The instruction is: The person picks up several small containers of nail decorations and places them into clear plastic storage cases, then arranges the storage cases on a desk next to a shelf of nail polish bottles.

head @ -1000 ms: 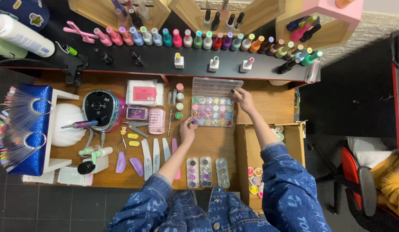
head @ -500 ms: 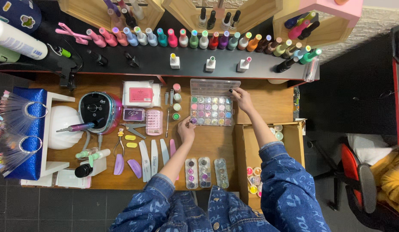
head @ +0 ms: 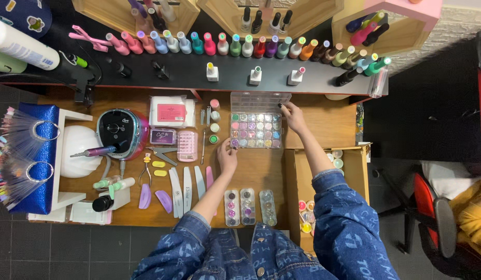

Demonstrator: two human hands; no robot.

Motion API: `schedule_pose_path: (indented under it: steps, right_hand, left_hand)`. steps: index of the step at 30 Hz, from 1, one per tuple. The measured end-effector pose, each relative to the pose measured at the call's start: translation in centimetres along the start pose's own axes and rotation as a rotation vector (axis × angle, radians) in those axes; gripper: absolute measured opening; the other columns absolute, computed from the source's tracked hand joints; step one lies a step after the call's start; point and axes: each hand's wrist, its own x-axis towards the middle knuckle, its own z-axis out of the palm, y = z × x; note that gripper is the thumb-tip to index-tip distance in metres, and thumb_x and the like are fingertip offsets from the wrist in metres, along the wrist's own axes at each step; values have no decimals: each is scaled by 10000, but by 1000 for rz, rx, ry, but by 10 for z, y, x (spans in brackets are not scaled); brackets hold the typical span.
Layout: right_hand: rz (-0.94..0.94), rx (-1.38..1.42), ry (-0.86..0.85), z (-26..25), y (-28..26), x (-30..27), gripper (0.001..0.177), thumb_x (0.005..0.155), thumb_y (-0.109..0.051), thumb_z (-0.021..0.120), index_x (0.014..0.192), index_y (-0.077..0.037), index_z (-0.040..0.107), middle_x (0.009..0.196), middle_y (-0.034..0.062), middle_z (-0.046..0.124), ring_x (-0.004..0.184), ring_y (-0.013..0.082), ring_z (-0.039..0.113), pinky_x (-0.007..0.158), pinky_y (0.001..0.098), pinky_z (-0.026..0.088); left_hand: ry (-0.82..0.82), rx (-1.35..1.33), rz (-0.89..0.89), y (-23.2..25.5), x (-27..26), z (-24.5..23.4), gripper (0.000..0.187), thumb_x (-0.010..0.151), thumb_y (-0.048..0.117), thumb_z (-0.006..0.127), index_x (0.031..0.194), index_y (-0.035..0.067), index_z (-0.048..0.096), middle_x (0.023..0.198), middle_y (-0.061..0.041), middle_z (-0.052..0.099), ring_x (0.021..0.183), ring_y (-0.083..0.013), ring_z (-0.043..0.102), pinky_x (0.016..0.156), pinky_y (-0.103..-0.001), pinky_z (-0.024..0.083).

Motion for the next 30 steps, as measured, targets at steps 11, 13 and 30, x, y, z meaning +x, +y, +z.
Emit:
schedule_pose_path:
  steps: [11,13,30]
  right_hand:
    - [49,79,47,-10,-32,-26,351,999,-335,718,1263,-114,648,1257,198,677,1145,417,643,925,489,588]
    - [4,51,117,-12,-18,-26,363,987,-252,742,1294,-82,649,1293,224,654,1164,437,630,984,502,565]
    - [-200,30,220,-11,-103,-258,230,985,-104,708,1211,-59,702,1128,188,652,1089,397,677,953,487,550]
  left_hand:
    - [-129,28,-48,-23,3,-9,678,810,-73,656,1449,101,505,1323,-239,462,1085,-369,690,989,-345,587]
    - [-161,80,-94,-24,-4,-15,649,828,-24,661,1442,104,493,1350,-195,460,1096,-311,699,985,-326,589]
    - [-400,216,-27,-12,-104,-110,412,892,38,643,1289,145,619,1244,-99,647,1081,-305,707,926,-392,586]
